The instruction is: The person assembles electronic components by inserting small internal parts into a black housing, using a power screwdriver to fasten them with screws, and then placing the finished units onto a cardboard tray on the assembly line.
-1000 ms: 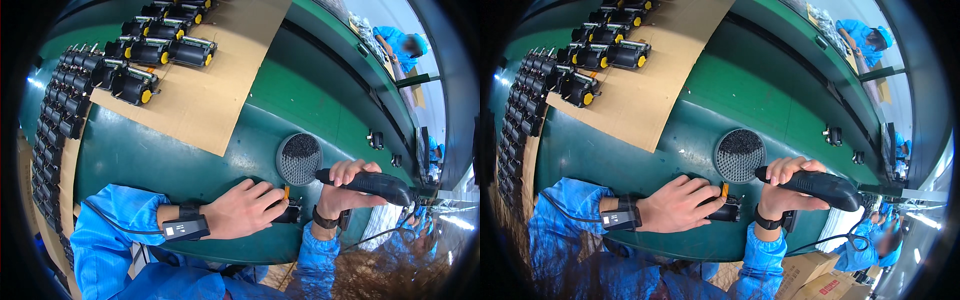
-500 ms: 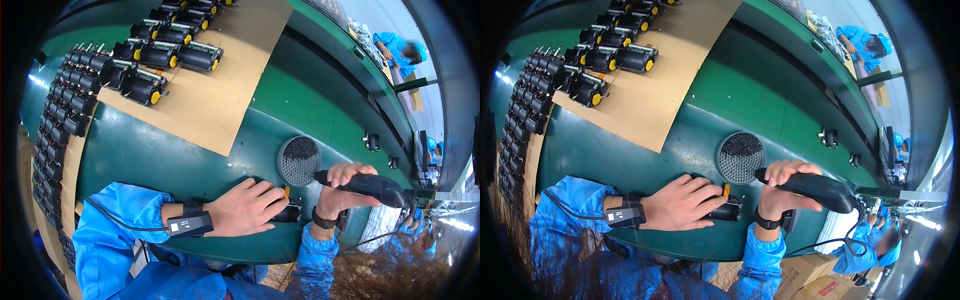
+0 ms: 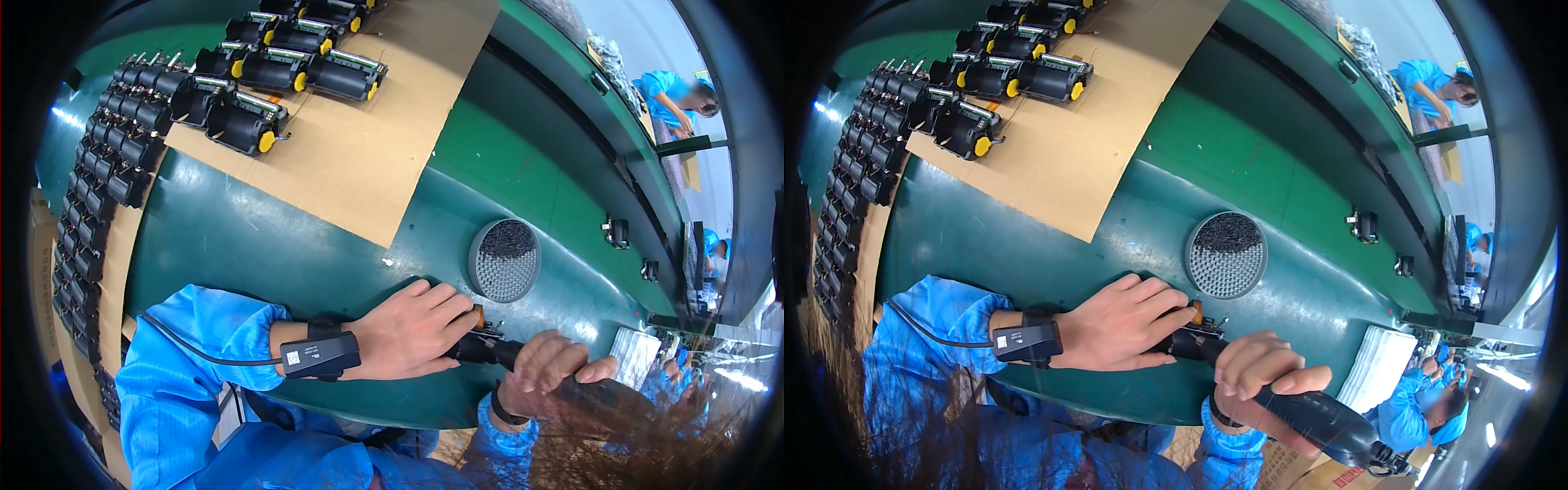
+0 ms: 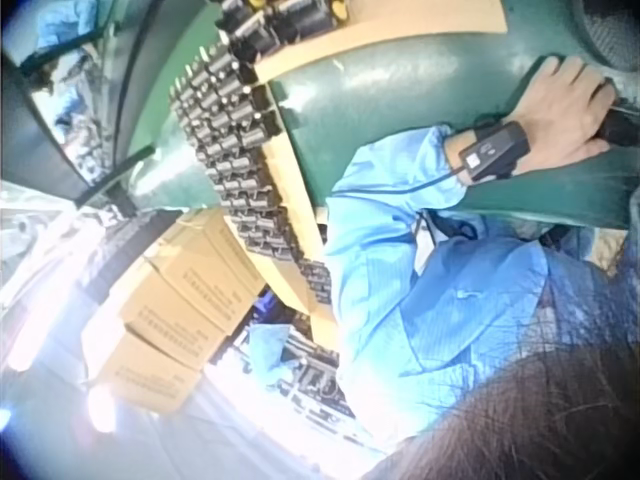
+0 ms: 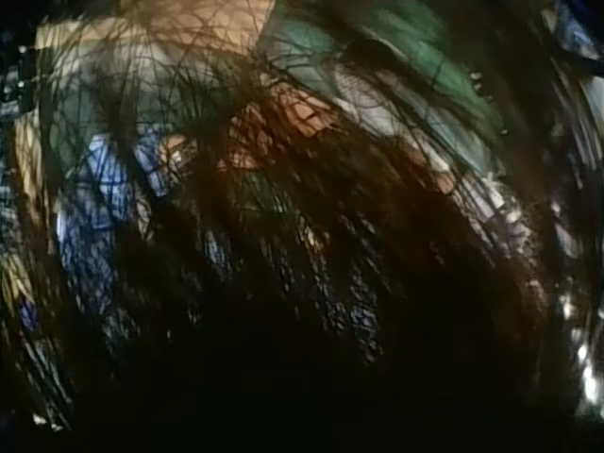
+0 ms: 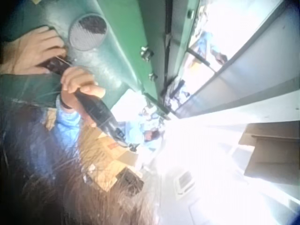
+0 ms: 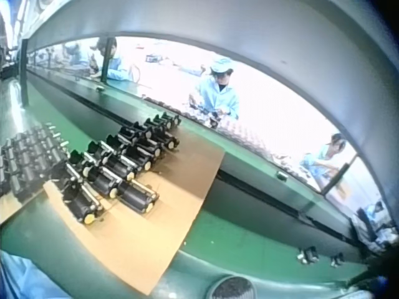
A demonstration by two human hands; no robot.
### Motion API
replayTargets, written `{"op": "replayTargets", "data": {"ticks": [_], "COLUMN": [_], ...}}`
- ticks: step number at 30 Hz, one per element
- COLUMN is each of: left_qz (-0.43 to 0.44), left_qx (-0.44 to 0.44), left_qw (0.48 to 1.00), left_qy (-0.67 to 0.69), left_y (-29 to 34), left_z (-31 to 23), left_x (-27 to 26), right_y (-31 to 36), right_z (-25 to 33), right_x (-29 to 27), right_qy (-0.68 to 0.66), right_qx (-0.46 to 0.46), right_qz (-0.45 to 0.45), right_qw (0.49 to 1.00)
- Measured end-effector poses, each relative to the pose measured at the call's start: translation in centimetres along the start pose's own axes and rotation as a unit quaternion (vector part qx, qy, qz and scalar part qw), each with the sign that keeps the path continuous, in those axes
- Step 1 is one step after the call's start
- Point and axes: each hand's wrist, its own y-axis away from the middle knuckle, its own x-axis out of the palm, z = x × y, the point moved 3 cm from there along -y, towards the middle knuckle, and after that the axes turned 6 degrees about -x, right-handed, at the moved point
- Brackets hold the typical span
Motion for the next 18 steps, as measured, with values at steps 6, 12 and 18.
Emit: {"op": "replayTargets", "data": {"ticks": [6, 12, 18], "left_qz": [0.003, 0.002, -0.004], "left_qx": [-0.002, -0.002, -0.002], "left_qw": [1.0, 1.0, 1.0], "left_qy": [0.007, 0.012, 0.01], "left_y": [0.0, -0.1, 0.0], "left_z": [0.1, 0.1, 0.1], "left_x": [0.1, 0.1, 0.0], "right_y": [0.1, 0.5, 0.5], "right_z": [-0.8, -1.3, -1.6], "right_x": [0.9, 0.9, 0.9], "right_qy": [0.015, 0.014, 0.022], "right_qx": [0.007, 0.011, 0.008], "right_qz": [0.042, 0.045, 0.058], "right_qw": [0.999, 0.999, 0.998]}}
